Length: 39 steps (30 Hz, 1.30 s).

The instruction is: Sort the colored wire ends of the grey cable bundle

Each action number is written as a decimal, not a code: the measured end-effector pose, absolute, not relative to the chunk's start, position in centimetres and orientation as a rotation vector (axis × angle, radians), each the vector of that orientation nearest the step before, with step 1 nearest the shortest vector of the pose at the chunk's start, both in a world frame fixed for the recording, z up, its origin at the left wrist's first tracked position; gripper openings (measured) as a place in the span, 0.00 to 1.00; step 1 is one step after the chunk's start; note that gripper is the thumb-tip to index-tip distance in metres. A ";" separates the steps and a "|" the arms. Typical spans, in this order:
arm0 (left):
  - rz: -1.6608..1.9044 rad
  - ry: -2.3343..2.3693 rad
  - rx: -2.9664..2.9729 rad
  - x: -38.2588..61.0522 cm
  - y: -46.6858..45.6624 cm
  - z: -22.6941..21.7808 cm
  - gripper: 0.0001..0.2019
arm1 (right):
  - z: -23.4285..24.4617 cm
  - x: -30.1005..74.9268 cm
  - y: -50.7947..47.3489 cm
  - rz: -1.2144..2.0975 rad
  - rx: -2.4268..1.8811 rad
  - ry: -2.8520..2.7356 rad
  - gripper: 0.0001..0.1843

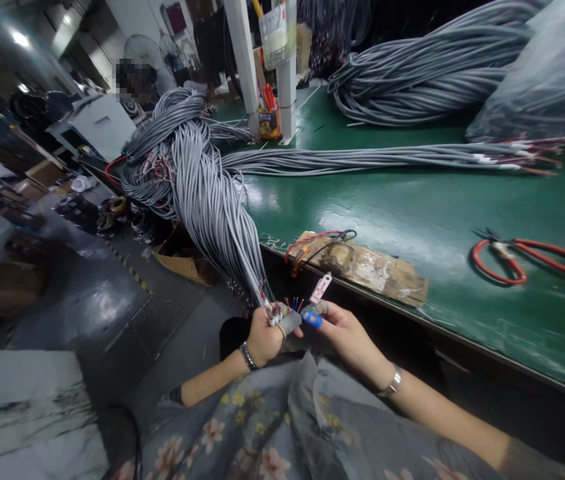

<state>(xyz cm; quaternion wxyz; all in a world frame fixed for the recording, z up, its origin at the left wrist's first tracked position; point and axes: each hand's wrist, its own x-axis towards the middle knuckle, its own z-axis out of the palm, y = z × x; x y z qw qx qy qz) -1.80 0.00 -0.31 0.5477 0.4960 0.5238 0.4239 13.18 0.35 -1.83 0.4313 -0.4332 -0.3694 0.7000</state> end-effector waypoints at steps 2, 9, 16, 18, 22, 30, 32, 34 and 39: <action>1.017 1.248 1.143 -1.7 -0.1 -0.1 0.23 | -1.8 13.4 0.3 1.745 -1.077 -0.945 0.23; 0.959 1.121 1.075 -1.6 -0.1 0.4 0.23 | -2.8 14.8 1.4 1.857 -0.945 -0.738 0.25; 0.854 1.018 1.121 -1.2 1.1 0.8 0.20 | -2.1 14.4 3.7 1.868 -0.906 -0.717 0.27; 0.852 1.016 1.117 -0.9 1.4 0.7 0.20 | -2.0 14.1 3.7 1.732 -0.981 -0.780 0.27; 0.855 1.042 1.087 -0.6 1.7 0.5 0.21 | -2.5 13.8 3.3 1.456 -1.114 -0.843 0.29; 0.898 1.024 1.106 -0.5 2.0 0.0 0.21 | -3.6 13.3 3.9 1.810 -0.801 -0.735 0.30; 0.898 1.038 1.100 -0.5 2.0 -0.1 0.22 | -4.0 13.3 4.1 1.855 -0.700 -0.667 0.28; 0.884 1.058 1.089 -0.5 1.9 -0.2 0.23 | -4.4 13.3 4.2 1.879 -0.635 -0.605 0.26; 0.860 1.082 1.126 -0.6 1.9 -0.3 0.22 | -4.5 13.1 4.2 1.898 -0.598 -0.505 0.23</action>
